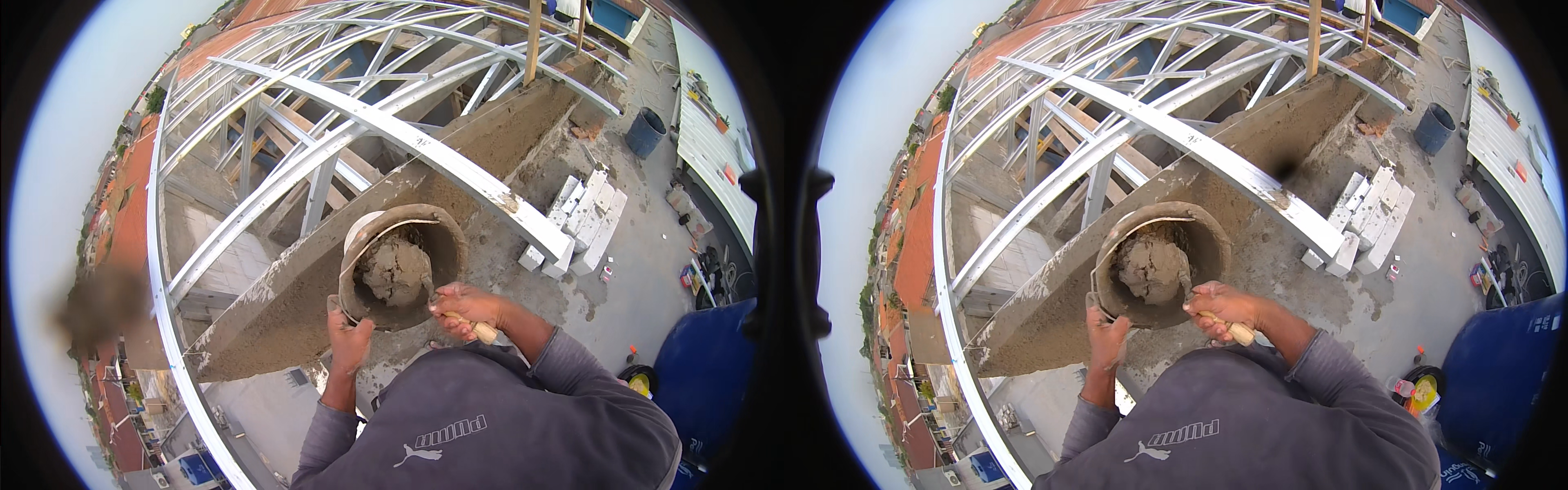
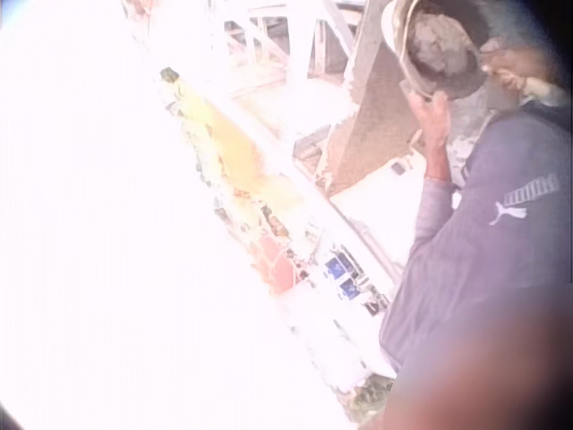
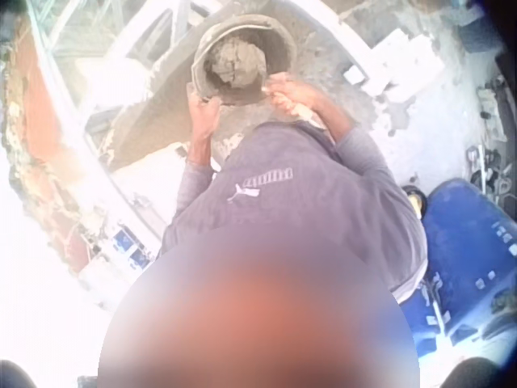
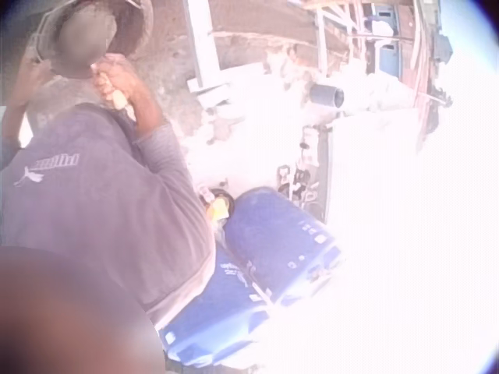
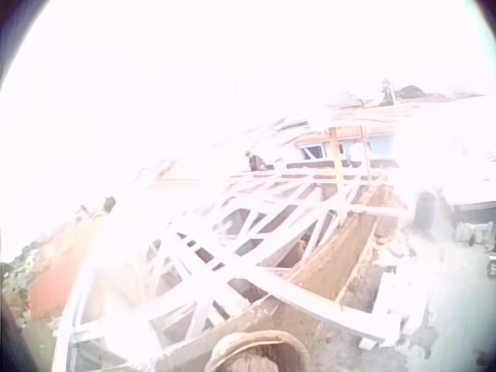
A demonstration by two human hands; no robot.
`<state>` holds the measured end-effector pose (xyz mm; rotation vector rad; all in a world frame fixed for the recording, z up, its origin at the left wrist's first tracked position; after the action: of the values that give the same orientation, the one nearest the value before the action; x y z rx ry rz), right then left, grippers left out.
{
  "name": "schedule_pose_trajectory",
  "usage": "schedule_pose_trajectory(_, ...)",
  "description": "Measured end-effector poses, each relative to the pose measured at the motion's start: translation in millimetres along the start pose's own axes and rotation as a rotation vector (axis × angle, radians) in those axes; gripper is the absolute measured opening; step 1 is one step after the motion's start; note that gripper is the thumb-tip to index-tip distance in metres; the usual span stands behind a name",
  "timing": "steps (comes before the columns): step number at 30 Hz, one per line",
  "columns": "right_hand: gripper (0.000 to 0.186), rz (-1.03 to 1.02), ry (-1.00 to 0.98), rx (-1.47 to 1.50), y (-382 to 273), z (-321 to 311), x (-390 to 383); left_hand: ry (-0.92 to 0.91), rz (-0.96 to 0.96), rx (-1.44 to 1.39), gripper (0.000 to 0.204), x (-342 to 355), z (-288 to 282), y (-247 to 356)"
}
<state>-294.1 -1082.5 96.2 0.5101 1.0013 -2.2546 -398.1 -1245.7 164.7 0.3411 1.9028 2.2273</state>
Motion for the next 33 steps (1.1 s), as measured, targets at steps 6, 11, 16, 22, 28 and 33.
schedule_pose_trajectory(6,0.035,-0.621,0.66,-1.674,-37,-17,-14,0.161,0.136,0.01,0.073,-1,10,-1)
schedule_pose_trajectory(11,0.03,-0.052,0.527,-0.673,7,-65,-2,0.168,0.133,0.267,0.075,-3,28,-25)
schedule_pose_trajectory(16,0.036,-0.052,0.656,-0.933,-2,-115,-49,0.041,0.082,0.433,0.083,8,46,-45)
schedule_pose_trajectory(22,0.034,-0.304,0.881,-1.309,20,-138,-72,-0.062,0.271,0.555,0.079,0,109,-14)
schedule_pose_trajectory(28,0.03,-0.355,0.667,-0.977,14,-111,-1,-0.187,0.057,0.341,0.072,36,108,-30)
schedule_pose_trajectory(33,0.026,-0.214,0.586,-0.715,-1,-58,32,-0.127,-0.251,0.142,0.048,84,44,-83)
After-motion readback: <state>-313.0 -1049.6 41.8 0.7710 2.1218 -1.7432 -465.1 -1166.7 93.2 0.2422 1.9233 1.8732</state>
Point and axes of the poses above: each hand's wrist, its own x-axis towards the middle knuckle, its own z-axis out of the palm, y = z × x, the point moved 10 cm from there along x, towards the middle knuckle, and after that the axes turned 13 degrees about y, right-handed, at the moved point
